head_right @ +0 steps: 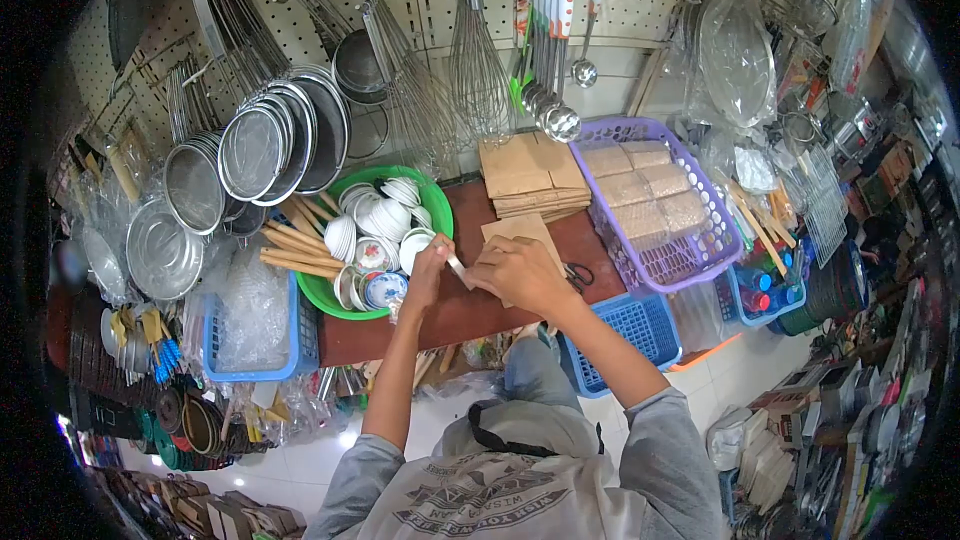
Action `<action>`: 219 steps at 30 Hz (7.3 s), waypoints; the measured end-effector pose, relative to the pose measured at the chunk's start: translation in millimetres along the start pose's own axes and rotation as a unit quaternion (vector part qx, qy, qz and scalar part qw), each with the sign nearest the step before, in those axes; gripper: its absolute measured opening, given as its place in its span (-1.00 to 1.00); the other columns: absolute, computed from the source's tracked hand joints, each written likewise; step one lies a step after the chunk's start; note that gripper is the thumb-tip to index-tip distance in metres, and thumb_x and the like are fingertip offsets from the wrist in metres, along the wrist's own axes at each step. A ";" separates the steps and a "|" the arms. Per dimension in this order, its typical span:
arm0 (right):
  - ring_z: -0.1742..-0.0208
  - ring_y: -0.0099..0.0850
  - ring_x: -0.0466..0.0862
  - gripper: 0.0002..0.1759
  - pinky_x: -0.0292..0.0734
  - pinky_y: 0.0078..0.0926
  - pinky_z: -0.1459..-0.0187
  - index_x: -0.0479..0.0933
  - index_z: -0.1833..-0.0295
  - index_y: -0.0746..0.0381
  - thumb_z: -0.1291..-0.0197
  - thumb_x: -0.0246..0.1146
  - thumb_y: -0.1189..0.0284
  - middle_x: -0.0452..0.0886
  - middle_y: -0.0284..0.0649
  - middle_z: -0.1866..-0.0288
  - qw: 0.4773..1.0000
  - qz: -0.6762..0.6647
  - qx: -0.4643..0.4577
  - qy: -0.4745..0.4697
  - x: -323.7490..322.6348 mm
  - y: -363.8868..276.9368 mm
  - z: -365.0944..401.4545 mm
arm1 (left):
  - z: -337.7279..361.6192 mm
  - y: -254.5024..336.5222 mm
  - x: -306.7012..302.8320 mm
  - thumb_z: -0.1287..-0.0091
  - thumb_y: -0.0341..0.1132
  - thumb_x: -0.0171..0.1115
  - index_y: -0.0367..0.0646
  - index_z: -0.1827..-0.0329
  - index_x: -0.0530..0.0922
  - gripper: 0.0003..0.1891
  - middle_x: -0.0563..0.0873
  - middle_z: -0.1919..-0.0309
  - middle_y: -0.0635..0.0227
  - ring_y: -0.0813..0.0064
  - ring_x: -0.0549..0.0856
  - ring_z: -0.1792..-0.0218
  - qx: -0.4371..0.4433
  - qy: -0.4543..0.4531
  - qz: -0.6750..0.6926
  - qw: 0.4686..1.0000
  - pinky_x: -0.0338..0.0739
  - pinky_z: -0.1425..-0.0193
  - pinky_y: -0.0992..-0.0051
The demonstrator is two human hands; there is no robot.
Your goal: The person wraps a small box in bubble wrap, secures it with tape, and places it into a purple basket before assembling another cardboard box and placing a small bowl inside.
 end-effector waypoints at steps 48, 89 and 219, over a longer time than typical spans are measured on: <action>0.65 -0.49 0.67 -0.81 0.63 -0.43 0.37 0.75 0.27 0.24 -0.04 0.44 0.36 0.79 -0.25 0.36 0.840 -0.339 0.171 -0.387 1.6 96.7 47.7 | 61.0 31.3 108.8 -0.60 -0.32 0.04 -0.29 -0.04 0.58 -0.77 0.78 0.06 0.24 0.54 0.72 0.01 -0.225 -0.320 0.224 0.893 0.57 -0.13 0.50; 0.34 -0.29 0.78 -0.75 0.66 -0.33 0.09 0.76 0.35 0.09 0.09 0.43 0.17 0.76 -0.25 0.49 0.881 -0.261 0.047 -0.393 87.3 147.5 89.8 | 91.5 -19.7 200.7 -0.61 -0.13 0.00 -0.25 0.01 0.59 -0.66 0.81 0.25 0.13 0.41 0.81 0.28 -0.357 0.083 0.208 0.907 0.70 0.17 0.49; -0.21 0.09 0.59 -0.36 0.52 0.08 -0.16 0.41 -0.27 0.28 -0.17 0.35 0.16 0.56 0.08 -0.23 0.863 -0.051 0.396 -0.310 81.0 149.1 219.9 | 91.1 -20.9 182.4 -0.53 -0.25 0.09 -0.04 -0.41 0.35 -0.59 0.74 0.12 0.27 0.35 0.81 0.31 -0.367 0.042 0.255 0.893 0.75 0.14 0.37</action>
Point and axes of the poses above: each hand's wrist, its own z-axis away from the middle knuckle, its own x-axis out of the palm, y = z × x, the point moved 3 cm from there along -z, towards the middle knuckle
